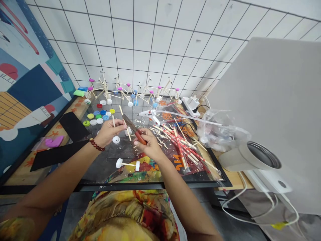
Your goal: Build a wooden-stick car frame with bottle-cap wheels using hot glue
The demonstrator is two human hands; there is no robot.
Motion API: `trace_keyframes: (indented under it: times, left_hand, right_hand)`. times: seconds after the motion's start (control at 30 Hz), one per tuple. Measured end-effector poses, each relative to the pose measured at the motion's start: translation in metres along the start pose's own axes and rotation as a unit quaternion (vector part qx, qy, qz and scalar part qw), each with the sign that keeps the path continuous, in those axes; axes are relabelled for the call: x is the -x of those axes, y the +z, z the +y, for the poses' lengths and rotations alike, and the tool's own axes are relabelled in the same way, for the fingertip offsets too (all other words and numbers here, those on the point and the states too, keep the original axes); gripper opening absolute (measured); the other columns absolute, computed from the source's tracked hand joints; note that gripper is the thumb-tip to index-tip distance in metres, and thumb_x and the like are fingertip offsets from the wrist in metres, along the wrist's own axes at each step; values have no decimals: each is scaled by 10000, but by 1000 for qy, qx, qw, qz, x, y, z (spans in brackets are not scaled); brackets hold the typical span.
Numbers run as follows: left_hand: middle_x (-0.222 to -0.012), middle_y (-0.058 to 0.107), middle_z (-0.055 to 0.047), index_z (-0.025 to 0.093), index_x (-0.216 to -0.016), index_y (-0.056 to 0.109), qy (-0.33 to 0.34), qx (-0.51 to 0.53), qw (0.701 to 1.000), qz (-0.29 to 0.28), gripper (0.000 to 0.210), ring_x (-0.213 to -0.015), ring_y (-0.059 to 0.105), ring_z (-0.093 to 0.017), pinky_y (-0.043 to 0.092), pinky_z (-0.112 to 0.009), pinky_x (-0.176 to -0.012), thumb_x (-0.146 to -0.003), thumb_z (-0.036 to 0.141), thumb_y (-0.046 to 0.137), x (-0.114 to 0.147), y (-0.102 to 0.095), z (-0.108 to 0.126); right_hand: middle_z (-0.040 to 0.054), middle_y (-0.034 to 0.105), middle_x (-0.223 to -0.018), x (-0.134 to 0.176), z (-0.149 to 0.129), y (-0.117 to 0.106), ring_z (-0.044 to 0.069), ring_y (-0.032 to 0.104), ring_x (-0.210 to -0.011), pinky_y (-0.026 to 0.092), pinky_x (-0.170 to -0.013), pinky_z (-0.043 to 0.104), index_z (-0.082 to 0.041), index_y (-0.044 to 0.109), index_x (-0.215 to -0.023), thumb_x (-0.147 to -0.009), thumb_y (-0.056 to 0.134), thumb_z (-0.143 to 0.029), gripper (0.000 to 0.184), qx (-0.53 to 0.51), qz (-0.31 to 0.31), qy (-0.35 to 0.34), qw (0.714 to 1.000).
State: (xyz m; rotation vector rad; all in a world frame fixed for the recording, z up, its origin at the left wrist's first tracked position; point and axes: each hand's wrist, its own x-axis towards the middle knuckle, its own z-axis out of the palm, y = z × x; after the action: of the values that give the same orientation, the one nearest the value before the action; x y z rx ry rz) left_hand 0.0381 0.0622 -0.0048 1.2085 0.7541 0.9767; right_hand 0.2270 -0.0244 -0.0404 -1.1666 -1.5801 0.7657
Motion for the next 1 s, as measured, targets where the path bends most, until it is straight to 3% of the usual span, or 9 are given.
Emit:
trace_keyframes:
  times: [0.17, 0.4, 0.67, 0.8, 1.0]
  left_hand:
    - [-659, 634, -25, 115, -750, 670, -43, 65, 997, -19, 341, -411, 301, -9, 155, -181, -392, -610, 370, 850, 2, 4, 2]
    - [-690, 654, -31, 125, -734, 606, -70, 125, 989, -23, 364, -405, 314, 5, 182, -150, -381, -586, 326, 872, 6, 11, 1]
    - [-683, 663, -37, 119, -737, 627, -61, 132, 989, -26, 312, -403, 335, 3, 198, -136, -375, -607, 276, 863, 5, 9, -2]
    - [-634, 617, 0, 123, -783, 653, -39, 131, 991, -2, 267, -407, 353, -10, 202, -131, -365, -646, 261, 835, 3, 6, 1]
    - [-642, 547, 13, 92, -846, 664, -82, 153, 985, -13, 262, -412, 313, -1, 181, -127, -353, -653, 214, 794, 1, 2, 5]
  right_hand:
    - [70, 580, -1098, -1, -1, 5, 266, 534, -1146, 373, -1046, 447, -234, 752, -805, -750, 738, -544, 315, -48, 6, 37, 998]
    - [62, 577, -1112, 0, -2, 11, 261, 536, -1142, 377, -1045, 435, -241, 752, -768, -651, 838, -478, 279, -59, 23, 36, 997]
    - [62, 586, -1102, -1, -1, 11, 251, 538, -1130, 388, -1032, 425, -237, 746, -749, -713, 788, -476, 246, -44, 37, 34, 998]
    - [65, 583, -1080, -3, 2, 5, 259, 544, -1110, 387, -1018, 427, -227, 726, -719, -737, 762, -472, 248, -46, 39, 44, 997]
    - [46, 602, -1027, -4, 6, 0, 241, 561, -1040, 391, -1000, 408, -230, 716, -716, -754, 735, -469, 242, -90, 43, 73, 992]
